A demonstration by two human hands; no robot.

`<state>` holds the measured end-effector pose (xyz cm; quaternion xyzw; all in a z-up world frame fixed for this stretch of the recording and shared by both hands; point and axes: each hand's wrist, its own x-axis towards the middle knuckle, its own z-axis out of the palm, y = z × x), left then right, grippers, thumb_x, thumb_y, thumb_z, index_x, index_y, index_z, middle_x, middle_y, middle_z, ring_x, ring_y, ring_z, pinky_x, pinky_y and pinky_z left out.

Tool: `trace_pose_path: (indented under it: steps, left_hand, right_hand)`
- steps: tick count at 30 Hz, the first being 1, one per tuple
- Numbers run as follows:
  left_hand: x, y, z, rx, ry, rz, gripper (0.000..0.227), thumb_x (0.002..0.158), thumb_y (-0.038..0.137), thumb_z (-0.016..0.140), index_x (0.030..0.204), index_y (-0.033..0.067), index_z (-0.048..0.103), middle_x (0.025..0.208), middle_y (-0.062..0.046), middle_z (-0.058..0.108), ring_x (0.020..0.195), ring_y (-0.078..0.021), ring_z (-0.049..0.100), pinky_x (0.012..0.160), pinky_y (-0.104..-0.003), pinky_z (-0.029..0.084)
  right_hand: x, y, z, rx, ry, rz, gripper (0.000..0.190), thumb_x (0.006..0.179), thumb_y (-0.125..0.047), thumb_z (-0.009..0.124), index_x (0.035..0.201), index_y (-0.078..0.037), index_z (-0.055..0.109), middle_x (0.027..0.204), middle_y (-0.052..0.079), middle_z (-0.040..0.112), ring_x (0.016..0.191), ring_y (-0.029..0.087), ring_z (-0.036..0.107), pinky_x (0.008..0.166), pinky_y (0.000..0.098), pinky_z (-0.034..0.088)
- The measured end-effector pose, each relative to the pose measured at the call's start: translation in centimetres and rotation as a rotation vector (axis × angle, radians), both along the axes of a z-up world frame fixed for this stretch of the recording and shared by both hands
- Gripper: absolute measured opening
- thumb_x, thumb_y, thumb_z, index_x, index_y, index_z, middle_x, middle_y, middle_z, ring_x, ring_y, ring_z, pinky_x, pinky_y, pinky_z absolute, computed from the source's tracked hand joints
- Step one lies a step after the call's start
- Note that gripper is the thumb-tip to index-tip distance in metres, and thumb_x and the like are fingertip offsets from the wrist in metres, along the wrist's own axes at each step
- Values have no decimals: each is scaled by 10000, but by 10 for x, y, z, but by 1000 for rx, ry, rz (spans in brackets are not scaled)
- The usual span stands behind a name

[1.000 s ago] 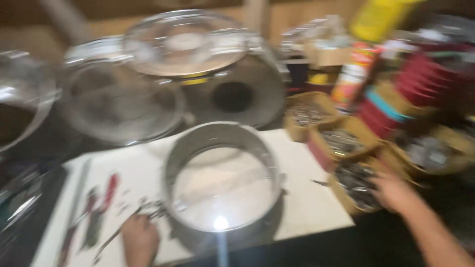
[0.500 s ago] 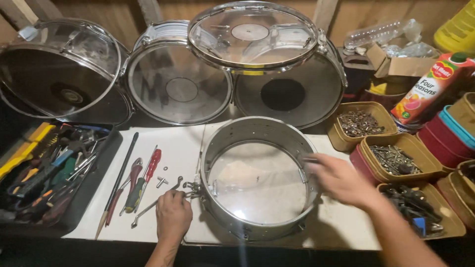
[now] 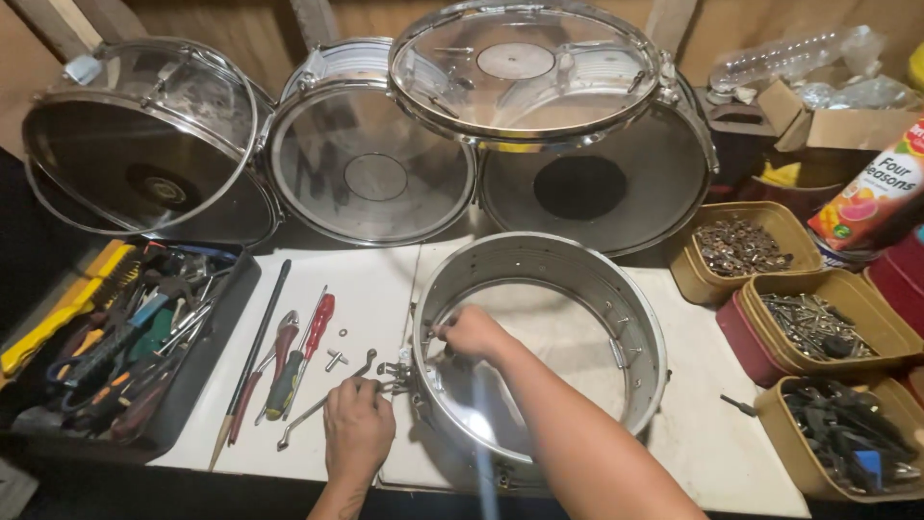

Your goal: The person assembles a snare drum by tightening the tension rods on the drum head using a drum key. The person then lifts the assembled drum and places it on top of another drum before reaching for additional hardware.

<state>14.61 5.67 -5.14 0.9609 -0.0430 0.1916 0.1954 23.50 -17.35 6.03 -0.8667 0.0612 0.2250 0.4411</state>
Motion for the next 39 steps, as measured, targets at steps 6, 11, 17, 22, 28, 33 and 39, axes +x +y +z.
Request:
trace_pose_path:
  steps: [6,11,17,22,28,33,39]
  left_hand:
    - [-1,-1,5,11,81,-4,257,901,202,579,1100,97,703,1087,-86,631,1026,-326,559,908,-497,476]
    - [0,-2,11,28,118,18,253,910,237,563,1074,112,708,1063,-84,635,1038,-318,565,905,-479,478]
    - [0,-1,4,24,59,8,226,892,234,585,1054,120,693,1051,-85,624,1017,-330,556,887,-493,474]
    - [2,-2,0,30,14,20,227,863,215,604,1037,114,709,1043,-93,635,1006,-345,565,873,-506,480]
    - [2,-1,-2,29,11,12,210,871,214,607,1026,109,701,1048,-92,631,1001,-341,561,853,-505,483]
    - [1,-2,3,45,18,10,237,870,213,611,1059,104,703,1067,-96,625,1008,-331,562,866,-498,488]
    - [0,-3,8,25,90,15,233,899,222,578,1056,102,701,1054,-85,634,1003,-318,558,865,-483,485]
  right_hand:
    - [5,1,-27,-30,-11,-48,307,967,-358,671,836,-97,767,840,91,759,785,203,672,715,358,485]
    - [-15,7,15,420,281,-257,264,1044,-138,640,891,76,649,721,223,715,500,277,660,427,392,543]
    - [-12,16,-3,478,339,-306,240,1029,-168,607,950,52,664,726,174,721,501,274,649,387,362,550]
    - [-13,23,-10,491,363,-318,277,1034,-232,555,845,-47,637,647,112,646,454,209,556,380,308,463]
    - [-19,24,-1,501,335,-345,269,1021,-208,581,858,-15,671,614,112,632,466,222,585,384,306,418]
    - [-20,24,7,510,388,-342,266,1078,-209,541,945,3,630,672,113,641,441,201,556,338,284,457]
    - [-16,21,-9,506,293,-310,269,1045,-173,612,863,13,682,625,130,641,495,212,588,448,311,461]
